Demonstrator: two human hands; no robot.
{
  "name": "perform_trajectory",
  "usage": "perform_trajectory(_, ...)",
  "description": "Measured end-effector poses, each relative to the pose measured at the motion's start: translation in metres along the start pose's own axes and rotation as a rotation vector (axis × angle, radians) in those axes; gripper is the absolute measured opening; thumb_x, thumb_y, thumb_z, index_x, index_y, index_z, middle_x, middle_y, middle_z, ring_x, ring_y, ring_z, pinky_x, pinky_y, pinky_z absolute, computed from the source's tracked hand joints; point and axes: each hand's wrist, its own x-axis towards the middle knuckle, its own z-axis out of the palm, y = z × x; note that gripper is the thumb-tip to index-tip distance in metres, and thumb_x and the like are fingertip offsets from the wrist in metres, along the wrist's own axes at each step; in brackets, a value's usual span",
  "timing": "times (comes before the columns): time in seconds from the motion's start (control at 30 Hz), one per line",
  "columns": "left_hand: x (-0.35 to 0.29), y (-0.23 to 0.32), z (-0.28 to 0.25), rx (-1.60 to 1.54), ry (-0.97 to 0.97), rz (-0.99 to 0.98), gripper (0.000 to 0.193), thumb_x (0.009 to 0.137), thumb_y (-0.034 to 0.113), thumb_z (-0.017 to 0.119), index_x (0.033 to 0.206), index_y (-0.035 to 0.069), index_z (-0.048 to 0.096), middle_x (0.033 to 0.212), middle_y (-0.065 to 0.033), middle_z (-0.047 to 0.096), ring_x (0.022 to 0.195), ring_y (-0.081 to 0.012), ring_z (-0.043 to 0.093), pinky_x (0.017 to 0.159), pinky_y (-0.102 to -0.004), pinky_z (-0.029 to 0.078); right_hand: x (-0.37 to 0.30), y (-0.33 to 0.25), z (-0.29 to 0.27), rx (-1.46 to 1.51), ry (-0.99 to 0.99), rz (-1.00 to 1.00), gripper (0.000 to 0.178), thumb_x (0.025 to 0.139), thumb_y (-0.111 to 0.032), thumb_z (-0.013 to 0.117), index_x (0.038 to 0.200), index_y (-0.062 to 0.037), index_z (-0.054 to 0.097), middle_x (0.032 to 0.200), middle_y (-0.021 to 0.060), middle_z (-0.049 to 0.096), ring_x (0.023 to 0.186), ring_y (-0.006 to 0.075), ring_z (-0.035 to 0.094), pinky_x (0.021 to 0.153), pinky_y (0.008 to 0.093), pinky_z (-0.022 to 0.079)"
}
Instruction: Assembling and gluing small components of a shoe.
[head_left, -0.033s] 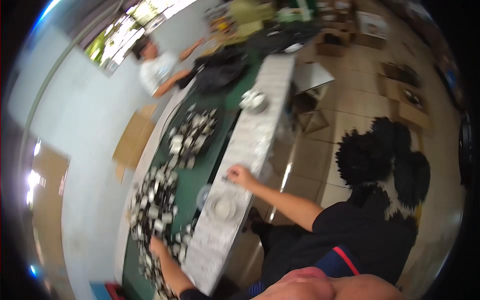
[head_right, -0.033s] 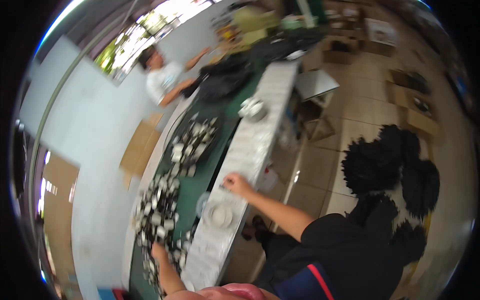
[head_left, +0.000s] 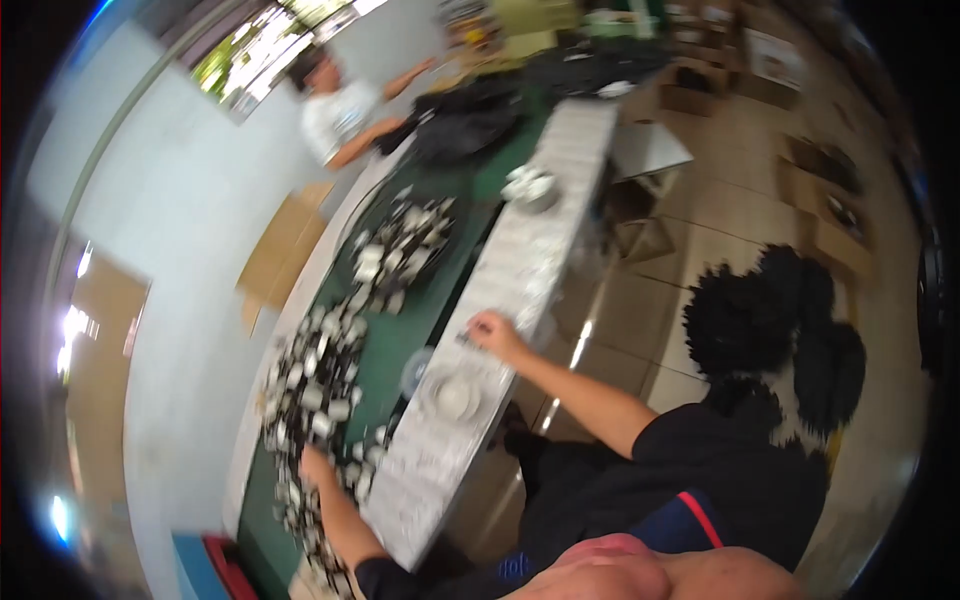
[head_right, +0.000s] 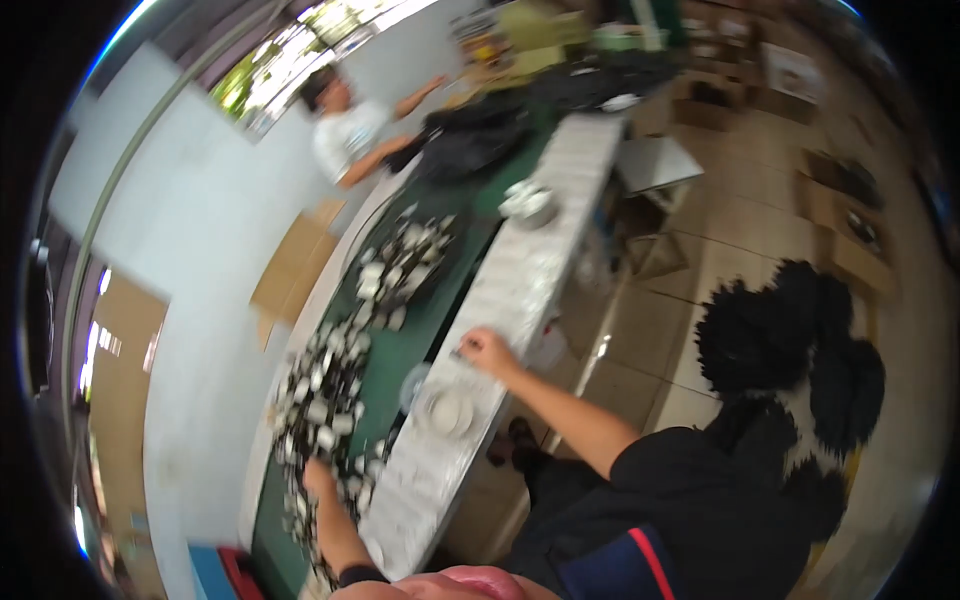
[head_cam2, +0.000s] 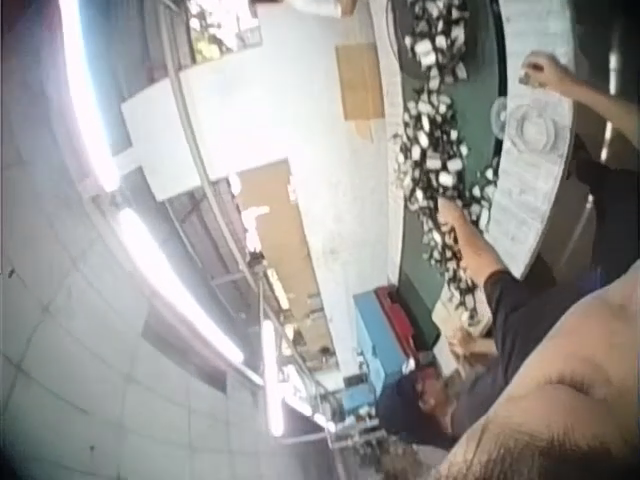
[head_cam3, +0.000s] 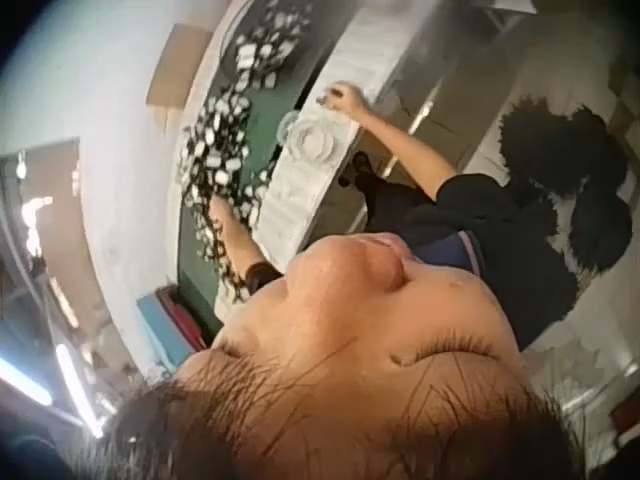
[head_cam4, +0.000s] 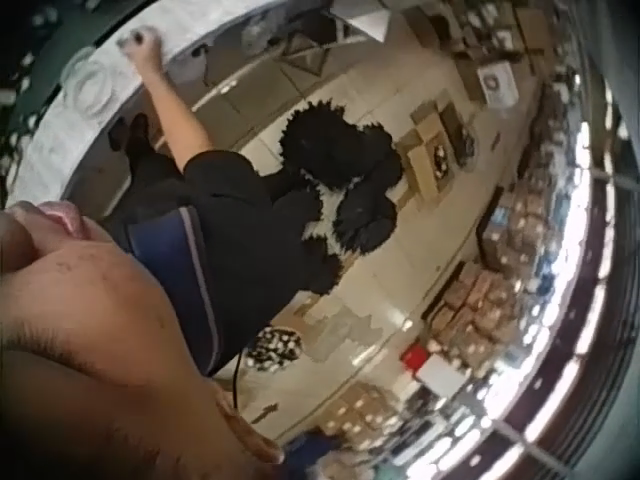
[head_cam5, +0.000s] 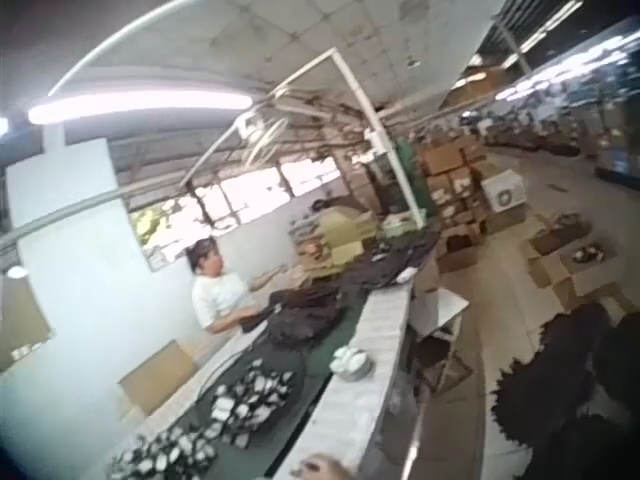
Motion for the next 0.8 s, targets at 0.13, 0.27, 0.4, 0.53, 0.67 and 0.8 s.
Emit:
perform_trajectory(0.13,-0.013,0.029,-0.03,-0.239,0.1,-0.172,0.025,0.089,0.029,0.063,0.096,0.005,0.066,0.089,-0.018,0.069,0.082,-0.0373,0.067,0.068,-0.0495,0.051,0.007,0.01,-0.006,-0.129,0.018,-0.023,0.017,0.088,-0.016,0.069,0.093,-0.0002,0.068,0.086,0.0086,0.065,0.075,0.016,0.062,0.07,0.0296,0.051)
perform_trajectory(0.27,-0.025,0.034,-0.056,-1.026,0.43,-0.523,0.023,0.084,0.022,0.07,0.086,-0.001,0.064,0.079,-0.0097,0.068,0.072,-0.0252,0.063,0.067,-0.0398,0.05,0.009,0.003,0.005,-0.121,-0.038,-0.047,0.016,0.091,-0.014,0.067,0.096,0.0019,0.068,0.078,0.0041,0.064,0.066,0.0086,0.058,0.06,0.0251,0.048)
perform_trajectory(0.4,-0.055,0.06,-0.086,-1.831,0.499,-0.919,0.023,0.088,0.02,0.068,0.079,0.005,0.053,0.082,-0.0069,0.065,0.069,-0.0152,0.059,0.067,-0.0304,0.052,0.008,0.011,0.005,-0.081,-0.067,0.002,0.017,0.092,-0.015,0.066,0.099,0.0006,0.068,0.081,0.0025,0.066,0.067,0.007,0.059,0.06,0.0232,0.048)
perform_trajectory(0.53,-0.133,0.1,-0.122,-2.56,0.407,-0.768,0.018,0.092,0.012,0.058,0.101,-0.002,0.051,0.097,-0.0158,0.064,0.094,-0.0324,0.068,0.079,-0.0412,0.061,-0.001,-0.008,0.006,0.007,-0.085,0.068,0.019,0.094,-0.016,0.064,0.105,-0.0001,0.067,0.082,0.0028,0.067,0.067,0.0075,0.06,0.06,0.0229,0.049)
perform_trajectory(0.67,-0.238,0.145,-0.113,-2.449,-0.065,-0.92,0.03,0.1,0.034,0.054,0.11,0.006,0.057,0.097,-0.0085,0.066,0.088,-0.0222,0.067,0.062,-0.0241,0.051,-0.001,-0.008,-0.004,0.154,-0.166,0.147,0.023,0.096,-0.013,0.061,0.115,-0.0001,0.063,0.091,0.005,0.065,0.074,0.0098,0.061,0.065,0.0236,0.051)
perform_trajectory(0.8,-0.323,0.164,-0.145,-2.301,-0.644,-0.889,0.044,0.099,0.049,0.049,0.109,0.007,0.058,0.097,-0.0105,0.065,0.074,-0.0216,0.06,0.059,-0.0297,0.05,-0.035,-0.037,-0.018,0.345,-0.12,0.253,0.025,0.096,-0.009,0.059,0.119,0.0002,0.06,0.099,0.0051,0.062,0.085,0.0118,0.061,0.074,0.0262,0.053)
